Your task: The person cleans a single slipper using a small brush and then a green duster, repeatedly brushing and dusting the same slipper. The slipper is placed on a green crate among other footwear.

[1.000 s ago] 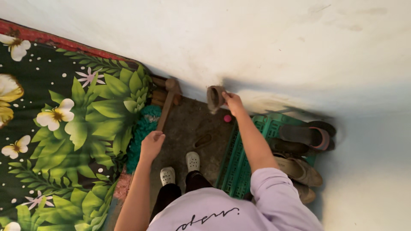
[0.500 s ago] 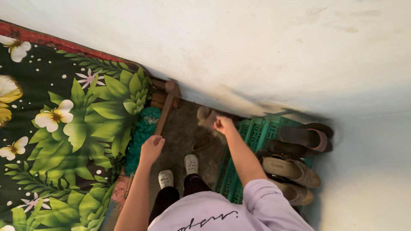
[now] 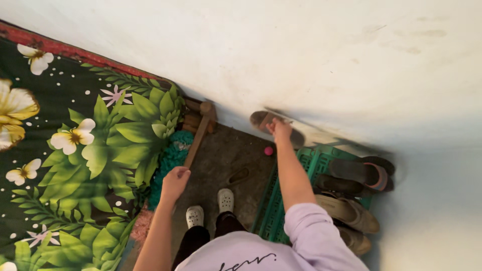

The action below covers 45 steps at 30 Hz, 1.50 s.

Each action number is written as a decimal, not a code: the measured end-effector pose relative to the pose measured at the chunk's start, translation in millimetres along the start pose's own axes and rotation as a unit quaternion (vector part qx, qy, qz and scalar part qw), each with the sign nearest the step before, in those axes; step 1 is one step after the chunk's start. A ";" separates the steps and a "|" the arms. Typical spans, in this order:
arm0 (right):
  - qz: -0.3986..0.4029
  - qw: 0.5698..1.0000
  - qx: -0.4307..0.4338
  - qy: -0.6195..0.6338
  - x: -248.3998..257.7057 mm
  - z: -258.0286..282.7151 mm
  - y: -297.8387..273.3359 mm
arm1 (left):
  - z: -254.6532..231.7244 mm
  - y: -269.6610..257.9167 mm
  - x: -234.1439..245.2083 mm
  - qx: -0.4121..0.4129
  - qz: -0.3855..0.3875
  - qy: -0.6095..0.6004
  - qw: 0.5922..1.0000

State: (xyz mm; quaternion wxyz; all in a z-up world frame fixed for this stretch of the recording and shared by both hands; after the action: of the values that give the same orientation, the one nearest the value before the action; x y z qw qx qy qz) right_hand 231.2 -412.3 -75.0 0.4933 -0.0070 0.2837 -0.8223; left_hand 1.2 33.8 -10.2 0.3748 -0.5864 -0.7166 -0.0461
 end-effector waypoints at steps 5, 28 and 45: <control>0.038 0.990 0.062 -0.119 -0.3 -34.9 -36.0 | -5.2 3.6 -8.8 -0.004 0.016 -0.009 1.000; 0.266 0.596 0.546 -0.524 -35.7 33.8 -244.8 | -196.9 -19.1 -79.4 -0.016 0.058 0.056 0.997; 0.240 0.529 0.641 -0.502 -32.4 86.1 -306.9 | -177.5 -2.1 -91.6 0.030 0.056 0.021 0.998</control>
State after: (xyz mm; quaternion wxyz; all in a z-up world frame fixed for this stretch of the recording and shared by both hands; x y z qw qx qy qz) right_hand 25.2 -317.3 151.3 0.6050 -0.0318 -0.6232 -0.4945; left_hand 88.0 -130.5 63.3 0.4087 -0.6130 -0.6760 -0.0157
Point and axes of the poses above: each hand's wrist, its own y-axis towards the middle knuckle, its own x-axis out of the back of the hand, z = x × y, the point moved 5 cm from there along y, towards the middle knuckle, and after that the axes turned 4 degrees about x, right-handed, at the moved point
